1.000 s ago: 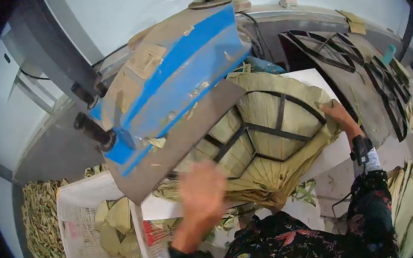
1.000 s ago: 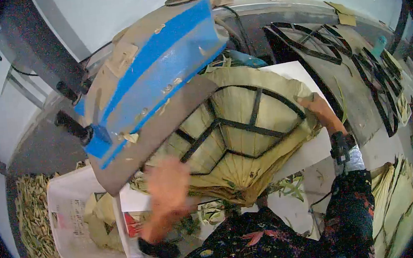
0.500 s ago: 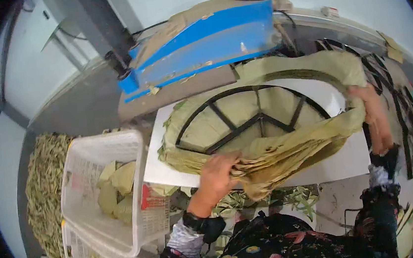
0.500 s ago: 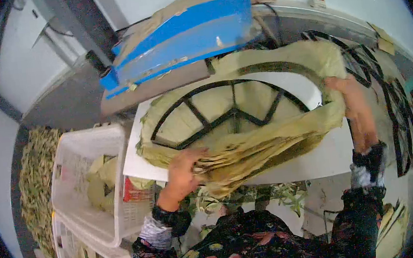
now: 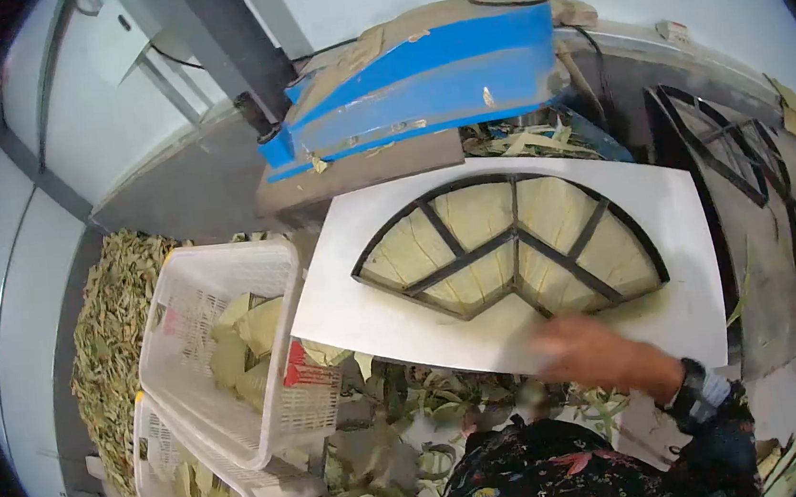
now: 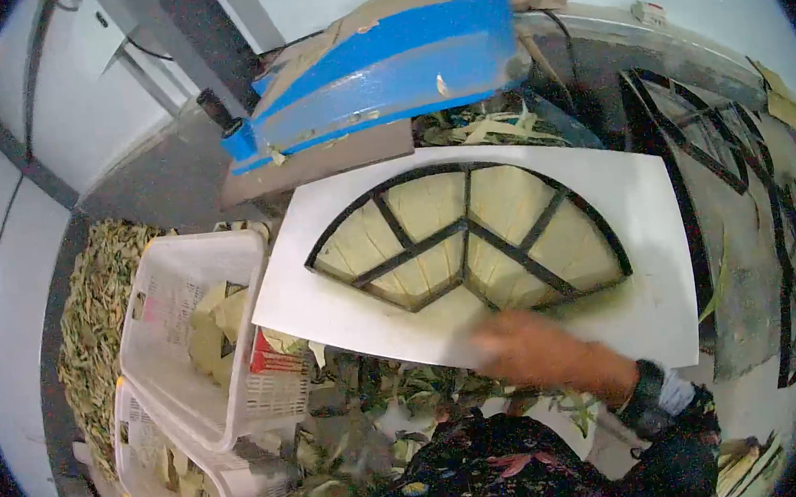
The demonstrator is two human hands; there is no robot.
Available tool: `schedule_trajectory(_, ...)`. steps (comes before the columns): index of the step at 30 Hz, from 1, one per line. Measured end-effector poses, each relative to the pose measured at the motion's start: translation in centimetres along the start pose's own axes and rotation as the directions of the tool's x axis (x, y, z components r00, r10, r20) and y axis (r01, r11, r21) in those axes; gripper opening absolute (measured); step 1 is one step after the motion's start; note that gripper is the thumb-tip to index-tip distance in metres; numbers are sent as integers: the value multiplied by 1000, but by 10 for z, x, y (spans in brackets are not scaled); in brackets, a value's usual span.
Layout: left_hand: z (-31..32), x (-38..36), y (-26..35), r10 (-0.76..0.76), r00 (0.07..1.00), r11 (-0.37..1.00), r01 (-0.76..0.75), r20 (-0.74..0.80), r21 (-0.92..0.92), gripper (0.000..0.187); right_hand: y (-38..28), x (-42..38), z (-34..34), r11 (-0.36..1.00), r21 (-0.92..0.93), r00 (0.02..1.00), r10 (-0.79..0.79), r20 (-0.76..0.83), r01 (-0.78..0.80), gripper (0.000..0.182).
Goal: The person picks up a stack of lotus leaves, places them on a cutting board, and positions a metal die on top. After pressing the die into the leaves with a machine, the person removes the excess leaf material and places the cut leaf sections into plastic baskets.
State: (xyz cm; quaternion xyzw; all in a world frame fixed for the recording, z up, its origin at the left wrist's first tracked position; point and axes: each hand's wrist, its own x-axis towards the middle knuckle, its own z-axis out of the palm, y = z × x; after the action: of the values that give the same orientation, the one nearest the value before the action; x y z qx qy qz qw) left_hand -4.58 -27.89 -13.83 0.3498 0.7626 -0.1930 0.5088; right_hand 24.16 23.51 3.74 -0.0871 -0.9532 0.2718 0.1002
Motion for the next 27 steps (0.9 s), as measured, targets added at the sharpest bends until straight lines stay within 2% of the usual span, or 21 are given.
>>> schedule_trajectory(2,-59,-9,70,185,981,963,-193,58,188,39,16,2,-11,956,-162,950,203,-235,-244,46)
schedule_trajectory(3,-102,-13,107,308,951,917,-290,-24,274,38,21,10,-19,938,-217,920,185,-345,-270,46)
schedule_trajectory(4,-149,-21,148,454,868,861,-368,-202,351,37,25,19,-25,914,-269,876,156,-456,-303,46)
schedule_trajectory(5,-195,-23,188,601,689,786,-417,-405,456,36,32,25,-23,907,-271,866,167,-471,-322,46)
schedule_trajectory(6,-241,-29,229,741,252,645,-525,-623,555,29,43,31,-18,884,-292,846,184,-501,-365,44)
schedule_trajectory(7,-279,-35,265,739,65,611,-482,-670,628,37,53,35,-12,857,-313,825,201,-529,-409,41)
schedule_trajectory(8,-317,-48,298,766,12,567,-485,-643,666,39,59,40,-10,844,-315,812,216,-542,-434,41)
schedule_trajectory(10,-367,-33,342,834,-174,446,-347,-524,825,51,71,50,-6,725,-412,819,380,-430,-552,35)
schedule_trajectory(11,-381,-10,353,840,-193,423,-353,-508,834,51,78,52,-1,689,-500,840,326,-433,-525,28)
schedule_trajectory(12,-394,19,363,892,-172,362,-280,-418,889,51,82,54,-1,671,-503,829,336,-448,-544,28)
schedule_trajectory(13,-401,23,373,935,-141,293,-208,-325,933,52,82,57,0,660,-543,848,316,-426,-519,24)
schedule_trajectory(14,-403,27,377,940,-153,270,-211,-304,940,52,82,58,0,649,-579,865,300,-403,-494,20)
schedule_trajectory(15,-404,30,378,955,-95,261,-187,-282,947,48,83,57,0,636,-574,852,317,-416,-516,20)
schedule_trajectory(16,-404,26,381,966,-33,249,-164,-257,955,45,84,57,-2,612,-635,880,281,-383,-472,17)
schedule_trajectory(18,-400,20,376,980,-74,175,-139,-186,975,43,77,53,2,580,-685,897,265,-354,-441,14)
schedule_trajectory(20,-395,8,366,988,33,152,-107,-149,983,44,60,51,9,559,-677,877,342,-338,-479,11)
schedule_trajectory(21,-391,-1,360,993,-43,99,-160,-107,982,43,50,48,13,558,-673,873,349,-340,-486,11)
schedule_trajectory(22,-390,-5,357,995,-37,89,-166,-97,982,43,37,43,17,572,-660,873,349,-342,-487,11)
schedule_trajectory(24,-387,-9,352,1000,2,-7,-298,8,955,37,31,36,26,589,-642,871,355,-340,-491,10)
schedule_trajectory(26,-388,-9,354,1000,1,-15,-306,16,952,29,36,35,30,661,-594,885,275,-376,-458,11)
schedule_trajectory(27,-389,-10,356,998,60,-1,-270,18,963,31,38,33,30,661,-595,885,273,-377,-457,11)
